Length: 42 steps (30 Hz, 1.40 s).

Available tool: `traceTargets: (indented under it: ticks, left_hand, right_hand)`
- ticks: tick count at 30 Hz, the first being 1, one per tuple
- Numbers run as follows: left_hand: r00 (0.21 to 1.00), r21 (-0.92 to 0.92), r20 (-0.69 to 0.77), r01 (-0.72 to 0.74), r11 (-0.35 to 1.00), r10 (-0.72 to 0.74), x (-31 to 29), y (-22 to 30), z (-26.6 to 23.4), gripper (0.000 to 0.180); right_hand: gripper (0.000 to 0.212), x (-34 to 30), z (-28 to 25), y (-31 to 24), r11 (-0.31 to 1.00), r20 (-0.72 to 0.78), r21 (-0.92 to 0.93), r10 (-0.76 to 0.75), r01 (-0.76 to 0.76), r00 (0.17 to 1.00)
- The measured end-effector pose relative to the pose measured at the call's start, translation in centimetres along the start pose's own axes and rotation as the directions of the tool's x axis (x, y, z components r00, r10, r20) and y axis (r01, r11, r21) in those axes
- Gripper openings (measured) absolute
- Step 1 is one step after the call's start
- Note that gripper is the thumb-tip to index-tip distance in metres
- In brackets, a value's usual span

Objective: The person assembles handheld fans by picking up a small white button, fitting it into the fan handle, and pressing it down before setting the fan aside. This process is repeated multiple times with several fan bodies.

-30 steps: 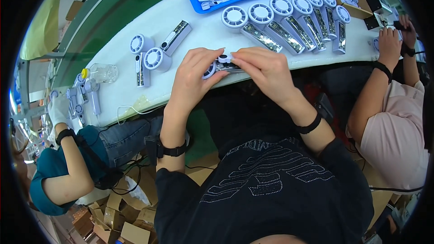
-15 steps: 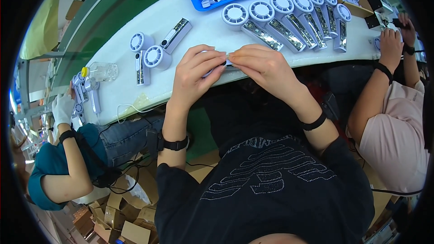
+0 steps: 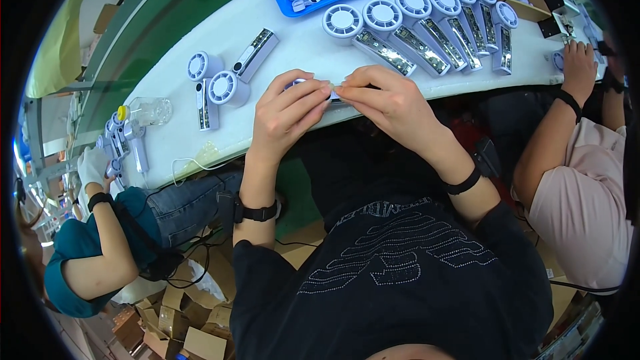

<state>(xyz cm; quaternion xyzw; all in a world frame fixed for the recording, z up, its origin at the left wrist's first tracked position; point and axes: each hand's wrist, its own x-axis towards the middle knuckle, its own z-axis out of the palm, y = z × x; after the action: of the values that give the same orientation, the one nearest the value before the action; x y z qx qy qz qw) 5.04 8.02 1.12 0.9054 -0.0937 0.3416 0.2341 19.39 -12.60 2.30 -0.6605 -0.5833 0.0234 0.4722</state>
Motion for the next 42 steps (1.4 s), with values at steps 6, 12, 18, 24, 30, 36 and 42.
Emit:
traceTargets:
  ticks: [6,12,18,24,30,36,42]
  left_hand:
    - [1.0,-0.001,0.012,-0.021,1.0,0.021,0.1,-0.2,-0.1,0.029]
    - [1.0,-0.02,0.021,-0.019,1.0,0.019,0.0,-0.5,-0.2,0.03]
    - [0.999,-0.059,0.047,0.018,0.998,-0.016,0.4,0.2,-0.6,0.03]
    - [0.996,-0.087,0.083,0.026,0.996,-0.019,0.7,-0.2,-0.4,0.034]
    - [0.995,-0.068,0.1,0.034,0.997,-0.027,0.4,-0.3,-0.7,0.039]
    - [0.997,-0.084,0.074,0.025,0.996,-0.019,-0.1,-0.7,-0.5,0.043]
    - [0.997,-0.072,0.074,0.018,0.997,-0.013,-0.1,-0.4,-0.4,0.042]
  right_hand:
    - [0.02,0.0,0.2,0.0,1.0,-0.004,-0.002,-0.005,0.005,1.0]
    - [0.018,-0.2,0.6,0.0,1.0,-0.021,-0.025,-0.016,0.016,1.0]
    - [0.019,0.0,0.3,0.6,0.994,0.028,0.106,0.001,-0.004,1.0]
    - [0.021,-0.1,0.3,0.6,0.995,-0.017,0.095,-0.002,0.003,1.0]
    - [0.023,-0.2,0.5,-0.4,0.997,-0.033,0.07,0.047,-0.044,0.998]
    - [0.023,0.4,-0.1,-0.9,1.0,0.063,-0.013,0.023,-0.022,0.998]
    - [0.021,0.0,0.0,-0.5,0.999,0.064,0.012,0.033,-0.033,0.997]
